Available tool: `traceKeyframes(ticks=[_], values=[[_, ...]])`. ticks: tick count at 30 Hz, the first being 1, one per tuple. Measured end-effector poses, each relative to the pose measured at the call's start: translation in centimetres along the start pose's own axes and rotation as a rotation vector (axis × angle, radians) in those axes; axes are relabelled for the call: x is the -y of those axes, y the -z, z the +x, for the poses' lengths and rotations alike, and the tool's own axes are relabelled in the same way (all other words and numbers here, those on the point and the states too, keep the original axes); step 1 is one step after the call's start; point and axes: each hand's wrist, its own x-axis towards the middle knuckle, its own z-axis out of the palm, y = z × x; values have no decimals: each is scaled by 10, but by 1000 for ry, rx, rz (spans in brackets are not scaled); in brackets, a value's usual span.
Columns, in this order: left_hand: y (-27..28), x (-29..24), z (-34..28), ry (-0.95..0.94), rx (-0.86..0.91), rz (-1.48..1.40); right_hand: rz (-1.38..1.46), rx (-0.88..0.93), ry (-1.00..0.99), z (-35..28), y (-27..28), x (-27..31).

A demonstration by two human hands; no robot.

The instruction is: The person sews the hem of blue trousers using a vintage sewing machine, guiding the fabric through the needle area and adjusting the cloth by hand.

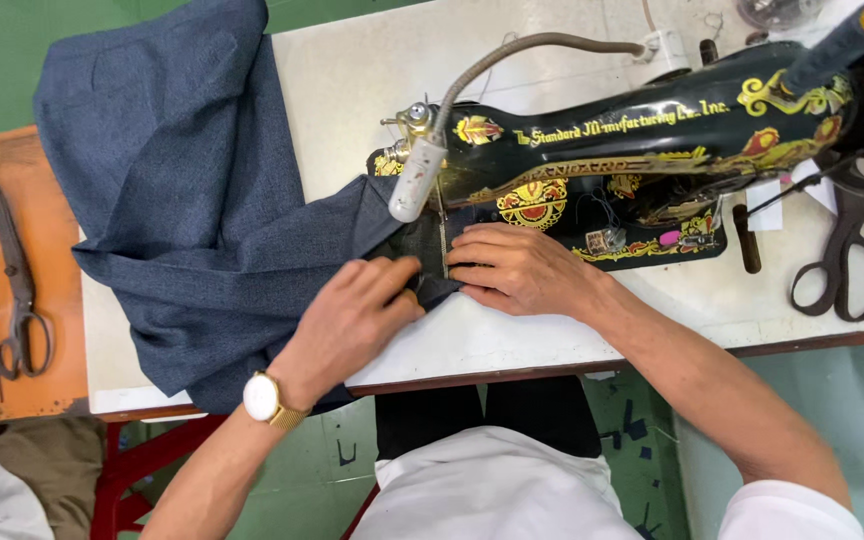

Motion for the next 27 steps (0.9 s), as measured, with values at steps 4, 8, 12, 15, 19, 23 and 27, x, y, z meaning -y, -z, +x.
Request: traceKeyframes(ticks=[4, 8, 12, 15, 19, 23, 27], values=[[1, -23, 15, -144, -57, -76, 4, -4, 45, -6, -1, -1], [-18, -31, 22, -158, -89, -111, 57, -7, 78, -5, 5, 4], [-29, -30, 25, -115, -46, -230, 107, 3, 112, -9, 2, 4], [-22, -23, 24, -101, 29, -381, 110, 22, 125, -9, 0, 3], [0, -9, 32, 9, 122, -340, 58, 20, 103, -6, 2, 5], [-9, 7, 22, 39, 66, -119, 50, 14, 102, -5, -2, 3], [-18, 11, 18, 21, 47, -41, 15, 15, 94, -8, -6, 1]])
